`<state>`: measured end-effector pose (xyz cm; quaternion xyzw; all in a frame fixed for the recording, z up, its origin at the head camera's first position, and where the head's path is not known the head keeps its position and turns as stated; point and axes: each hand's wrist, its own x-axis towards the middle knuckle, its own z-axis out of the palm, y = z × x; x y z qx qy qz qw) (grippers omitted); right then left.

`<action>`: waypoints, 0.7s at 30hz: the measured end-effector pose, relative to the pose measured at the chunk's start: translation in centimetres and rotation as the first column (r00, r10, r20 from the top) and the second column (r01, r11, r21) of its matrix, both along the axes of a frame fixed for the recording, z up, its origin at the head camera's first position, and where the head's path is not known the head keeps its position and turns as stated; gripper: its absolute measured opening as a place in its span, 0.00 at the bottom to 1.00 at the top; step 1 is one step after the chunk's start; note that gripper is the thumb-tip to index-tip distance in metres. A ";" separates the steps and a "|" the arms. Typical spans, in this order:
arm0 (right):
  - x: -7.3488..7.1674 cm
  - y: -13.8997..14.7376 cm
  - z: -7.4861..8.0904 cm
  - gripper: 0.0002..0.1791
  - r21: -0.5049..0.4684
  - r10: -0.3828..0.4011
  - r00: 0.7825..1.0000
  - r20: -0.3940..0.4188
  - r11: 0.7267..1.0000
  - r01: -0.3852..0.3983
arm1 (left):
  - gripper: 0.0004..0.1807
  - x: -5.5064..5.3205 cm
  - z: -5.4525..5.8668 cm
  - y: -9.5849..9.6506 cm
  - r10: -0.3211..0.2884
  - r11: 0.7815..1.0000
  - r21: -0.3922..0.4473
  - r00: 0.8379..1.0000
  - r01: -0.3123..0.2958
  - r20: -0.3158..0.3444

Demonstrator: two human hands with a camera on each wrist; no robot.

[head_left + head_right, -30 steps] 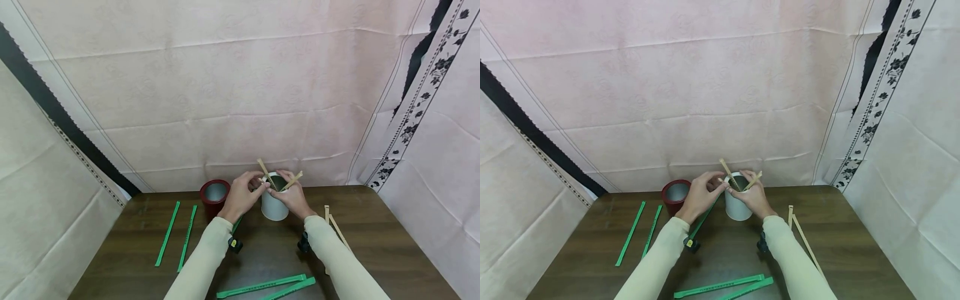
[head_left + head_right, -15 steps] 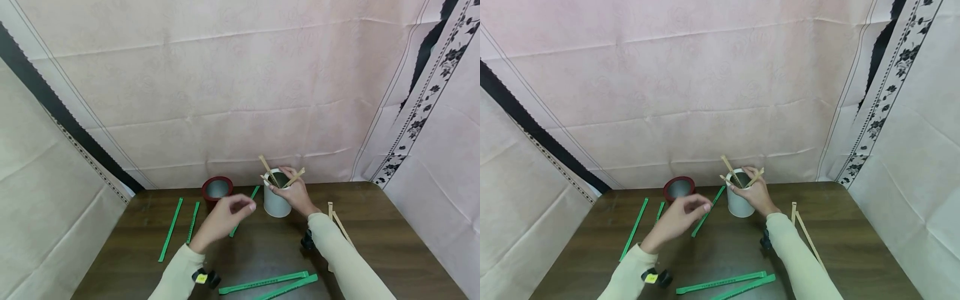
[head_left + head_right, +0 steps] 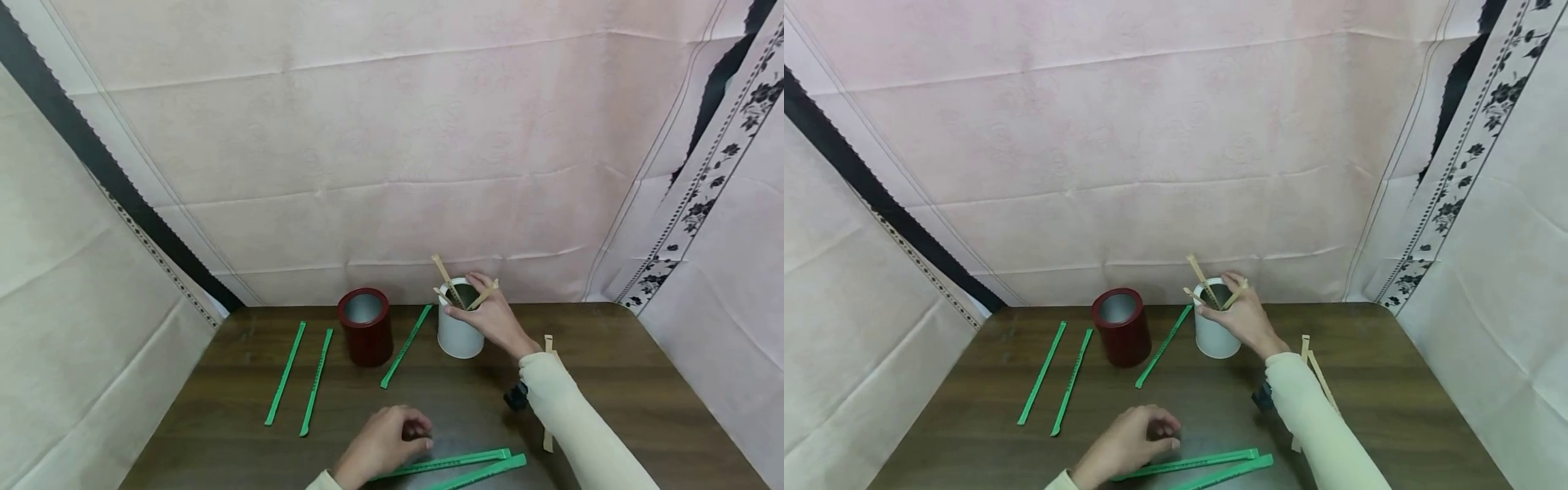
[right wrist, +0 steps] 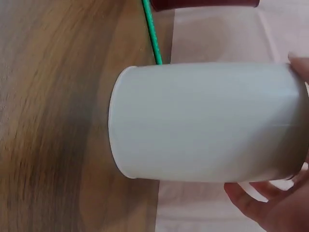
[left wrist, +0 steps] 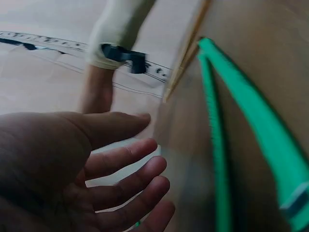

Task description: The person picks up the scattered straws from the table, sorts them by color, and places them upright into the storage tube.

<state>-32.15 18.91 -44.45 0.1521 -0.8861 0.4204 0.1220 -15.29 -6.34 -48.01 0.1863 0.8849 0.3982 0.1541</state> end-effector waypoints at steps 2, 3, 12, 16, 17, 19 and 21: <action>0.3 -0.3 0.0 0.54 -0.016 -0.021 1.000 0.016 1.000 0.021 | 0.04 0.3 -0.7 0.3 0.007 0.999 -0.053 1.000 -0.006 0.014; 0.4 -0.4 -0.1 0.54 -0.030 -0.035 0.999 0.026 0.999 0.036 | 0.03 0.4 -0.9 0.4 0.005 0.997 -0.075 1.000 -0.003 0.022; 0.6 -1.4 -1.0 0.56 -0.134 -0.138 0.990 0.005 0.981 0.137 | 0.04 0.7 -1.3 2.1 -0.033 0.979 -0.202 0.999 0.033 0.004; 0.8 -1.8 -1.3 0.57 -0.161 -0.133 0.991 0.004 0.978 0.132 | 0.06 0.7 -1.3 2.2 -0.038 0.968 -0.249 0.999 0.028 -0.035; 0.8 -1.8 -1.4 0.58 -0.167 -0.133 0.991 0.004 0.977 0.131 | 0.06 0.7 -1.3 2.2 -0.040 0.965 -0.259 0.998 0.026 -0.050; 0.8 -1.8 -1.5 0.58 -0.173 -0.131 0.991 0.000 0.976 0.129 | 0.06 0.7 -1.3 2.2 -0.048 0.963 -0.269 0.996 0.026 -0.079; 0.8 -1.8 -1.5 0.58 -0.171 -0.129 0.992 -0.004 0.977 0.126 | 0.07 0.7 -1.3 2.1 -0.056 0.964 -0.265 0.992 0.025 -0.111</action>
